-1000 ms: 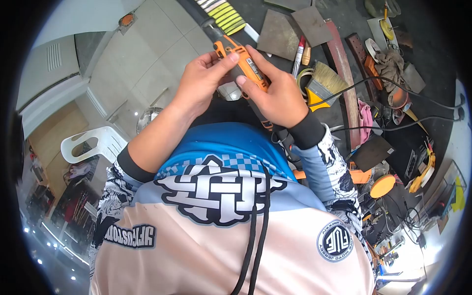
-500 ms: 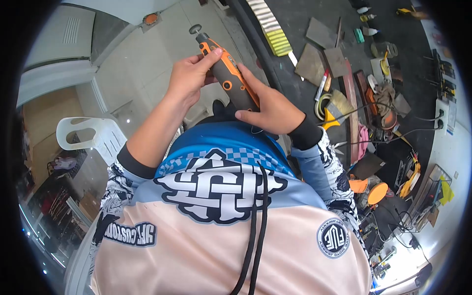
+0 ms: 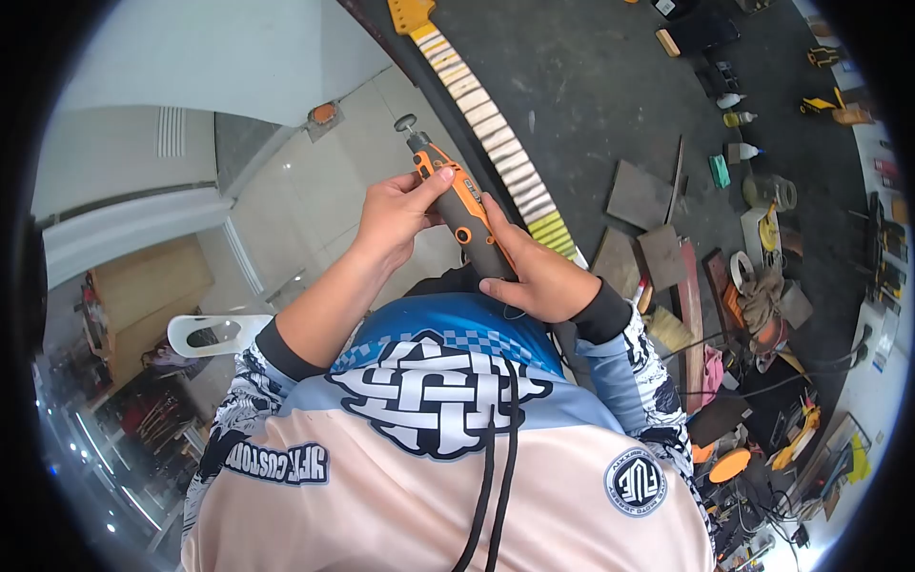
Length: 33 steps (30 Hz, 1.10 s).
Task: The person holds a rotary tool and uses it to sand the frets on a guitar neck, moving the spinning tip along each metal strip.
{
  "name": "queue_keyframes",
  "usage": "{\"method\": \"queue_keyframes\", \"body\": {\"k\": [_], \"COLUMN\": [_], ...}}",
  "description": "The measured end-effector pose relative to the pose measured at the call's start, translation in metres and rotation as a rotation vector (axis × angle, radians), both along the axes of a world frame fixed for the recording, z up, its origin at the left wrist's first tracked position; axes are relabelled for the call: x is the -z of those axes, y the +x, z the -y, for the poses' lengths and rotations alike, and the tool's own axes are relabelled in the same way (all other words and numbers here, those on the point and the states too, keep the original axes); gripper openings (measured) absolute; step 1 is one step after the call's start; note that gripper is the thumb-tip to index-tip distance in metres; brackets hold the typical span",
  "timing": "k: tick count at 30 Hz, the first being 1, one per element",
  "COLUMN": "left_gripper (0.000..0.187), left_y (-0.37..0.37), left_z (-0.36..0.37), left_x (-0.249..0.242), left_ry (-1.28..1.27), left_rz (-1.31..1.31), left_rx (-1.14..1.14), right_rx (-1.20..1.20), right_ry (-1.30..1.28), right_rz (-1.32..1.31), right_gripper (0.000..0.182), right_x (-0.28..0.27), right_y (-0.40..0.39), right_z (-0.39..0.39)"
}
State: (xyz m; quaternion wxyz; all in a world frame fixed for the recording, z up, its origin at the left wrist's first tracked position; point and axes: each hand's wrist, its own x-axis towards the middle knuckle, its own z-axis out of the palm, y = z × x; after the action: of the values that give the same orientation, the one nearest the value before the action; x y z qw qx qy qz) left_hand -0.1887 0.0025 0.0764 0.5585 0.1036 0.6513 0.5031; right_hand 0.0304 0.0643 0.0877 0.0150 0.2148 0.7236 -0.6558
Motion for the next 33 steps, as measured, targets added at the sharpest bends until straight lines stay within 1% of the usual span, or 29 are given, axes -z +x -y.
{"method": "queue_keyframes", "body": {"k": [4,9,10,13,16,19,22,25,28,31,33], "left_gripper": [0.037,0.038,0.038,0.039,0.039,0.037,0.039,0.037,0.036,0.036,0.036], "left_y": [-0.006,-0.022,-0.020,-0.032,-0.045,-0.054,-0.065,-0.068,-0.070,-0.074,-0.080], "left_z": [-0.044,-0.076,-0.081,-0.093,-0.102,-0.116,-0.130,-0.140,-0.141,-0.150,-0.152], "left_x": [0.003,0.007,0.018,0.031,0.037,0.046,0.057,0.065,0.069,0.078,0.081], "left_ry": [-0.013,-0.058,-0.100,-0.123,-0.131,-0.100,-0.044,-0.037,-0.009,-0.085,-0.067], "left_rz": [0.020,0.026,0.032,0.056,0.068,0.101,0.149,0.167,0.162,0.136,0.147], "left_rx": [0.020,0.018,0.021,0.059,0.074,0.101,0.123,0.114,0.070,0.058,0.032], "right_rx": [0.024,0.017,0.019,0.044,0.129,0.311,0.470,0.550,0.506,0.487,0.474], "right_ry": [0.006,0.033,0.001,-0.095,-0.104,0.110,0.184,0.251,0.269,0.261,0.267], "right_rz": [-0.049,-0.008,-0.008,0.048,0.038,-0.002,0.259,0.252,0.292,0.328,0.335], "right_gripper": [0.102,0.102,0.102,0.103,0.103,0.096,0.083,0.074,0.071,0.069,0.068], "right_x": [0.009,0.015,0.028,0.025,0.033,0.043,0.037,0.053,0.054,0.062,0.063], "right_y": [-0.002,-0.018,-0.015,-0.027,-0.041,-0.068,-0.099,-0.107,-0.114,-0.121,-0.127], "right_z": [-0.042,-0.071,-0.074,-0.085,-0.086,-0.086,-0.088,-0.093,-0.104,-0.116,-0.120]}}
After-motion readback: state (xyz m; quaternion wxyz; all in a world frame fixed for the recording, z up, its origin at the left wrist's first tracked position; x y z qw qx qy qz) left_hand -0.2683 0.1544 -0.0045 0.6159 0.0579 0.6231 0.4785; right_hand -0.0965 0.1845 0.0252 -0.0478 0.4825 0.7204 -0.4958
